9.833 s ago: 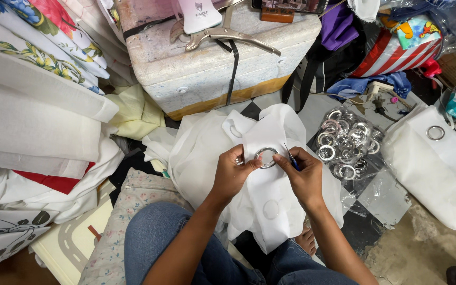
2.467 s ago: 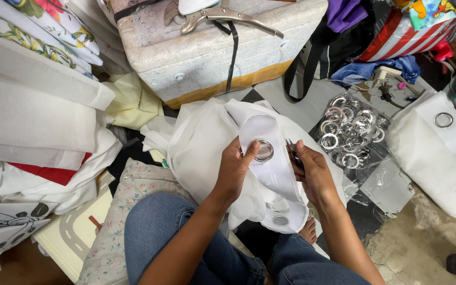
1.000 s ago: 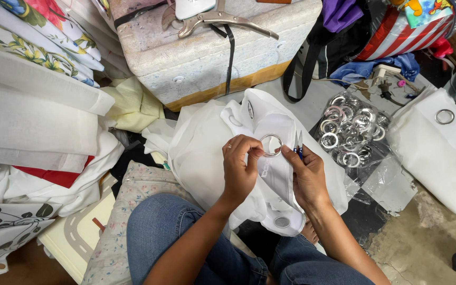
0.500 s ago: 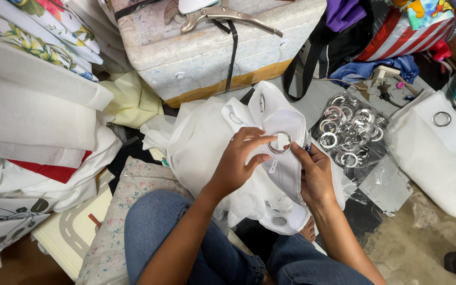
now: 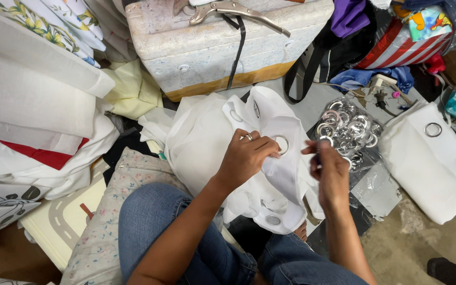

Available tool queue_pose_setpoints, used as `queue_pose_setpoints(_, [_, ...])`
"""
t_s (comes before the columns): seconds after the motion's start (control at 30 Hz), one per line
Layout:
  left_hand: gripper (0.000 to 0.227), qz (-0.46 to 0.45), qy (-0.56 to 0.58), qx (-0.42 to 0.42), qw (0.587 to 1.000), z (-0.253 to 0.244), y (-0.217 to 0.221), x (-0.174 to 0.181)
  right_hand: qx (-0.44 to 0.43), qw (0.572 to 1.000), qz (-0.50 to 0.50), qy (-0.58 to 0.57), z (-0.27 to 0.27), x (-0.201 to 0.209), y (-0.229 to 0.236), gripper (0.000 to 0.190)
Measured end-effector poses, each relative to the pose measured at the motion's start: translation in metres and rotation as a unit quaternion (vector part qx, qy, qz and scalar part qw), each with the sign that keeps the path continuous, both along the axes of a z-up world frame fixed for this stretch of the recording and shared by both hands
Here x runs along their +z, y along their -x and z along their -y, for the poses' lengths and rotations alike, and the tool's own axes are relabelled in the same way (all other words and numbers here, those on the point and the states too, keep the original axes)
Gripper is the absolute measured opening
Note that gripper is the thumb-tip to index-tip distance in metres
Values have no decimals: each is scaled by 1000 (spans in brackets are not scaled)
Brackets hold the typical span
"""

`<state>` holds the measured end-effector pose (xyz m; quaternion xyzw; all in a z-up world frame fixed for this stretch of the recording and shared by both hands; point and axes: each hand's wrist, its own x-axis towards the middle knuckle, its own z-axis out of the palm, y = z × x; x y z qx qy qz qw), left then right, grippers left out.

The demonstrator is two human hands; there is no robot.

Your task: The person is attaching metal rings to a white fabric bag. They use a small tool to secure the rings into pre-cut holes in the fabric. The person handles the fabric and rings carefully, ensuring each ring is properly attached.

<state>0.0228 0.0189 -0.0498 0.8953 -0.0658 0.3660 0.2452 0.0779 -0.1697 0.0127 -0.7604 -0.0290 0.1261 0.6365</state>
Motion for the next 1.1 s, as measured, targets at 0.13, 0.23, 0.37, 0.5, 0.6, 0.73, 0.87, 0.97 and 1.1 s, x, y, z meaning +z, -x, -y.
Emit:
queue_pose_setpoints(0.13, [11,-52,13,-41,998,1,0,-11,60,986,101,119,15,30,8,51])
queue_pose_setpoints(0.23, [10,-97,51,-79,991,0,3,-3,182,934,224,210,9,44,19,39])
queue_pose_setpoints(0.37, [10,-129,149,-101,975,-4,5,11,234,905,264,239,-5,47,30,44])
queue_pose_setpoints(0.5, [5,-138,188,-118,965,0,2,3,119,854,349,366,6,5,29,31])
queue_pose_setpoints(0.6, [4,-157,185,-118,963,2,3,2,105,812,411,402,1,3,30,24])
queue_pose_setpoints(0.73, [3,-165,193,-114,960,1,5,6,98,790,444,411,-7,4,32,21])
queue_pose_setpoints(0.87, [4,-176,193,-110,959,1,5,5,105,736,500,444,-11,8,32,16])
queue_pose_setpoints(0.97, [5,-183,187,-109,959,2,4,5,114,725,507,451,-11,11,31,15])
queue_pose_setpoints(1.1, [9,-191,176,-114,959,4,5,4,121,750,485,433,-9,14,31,9])
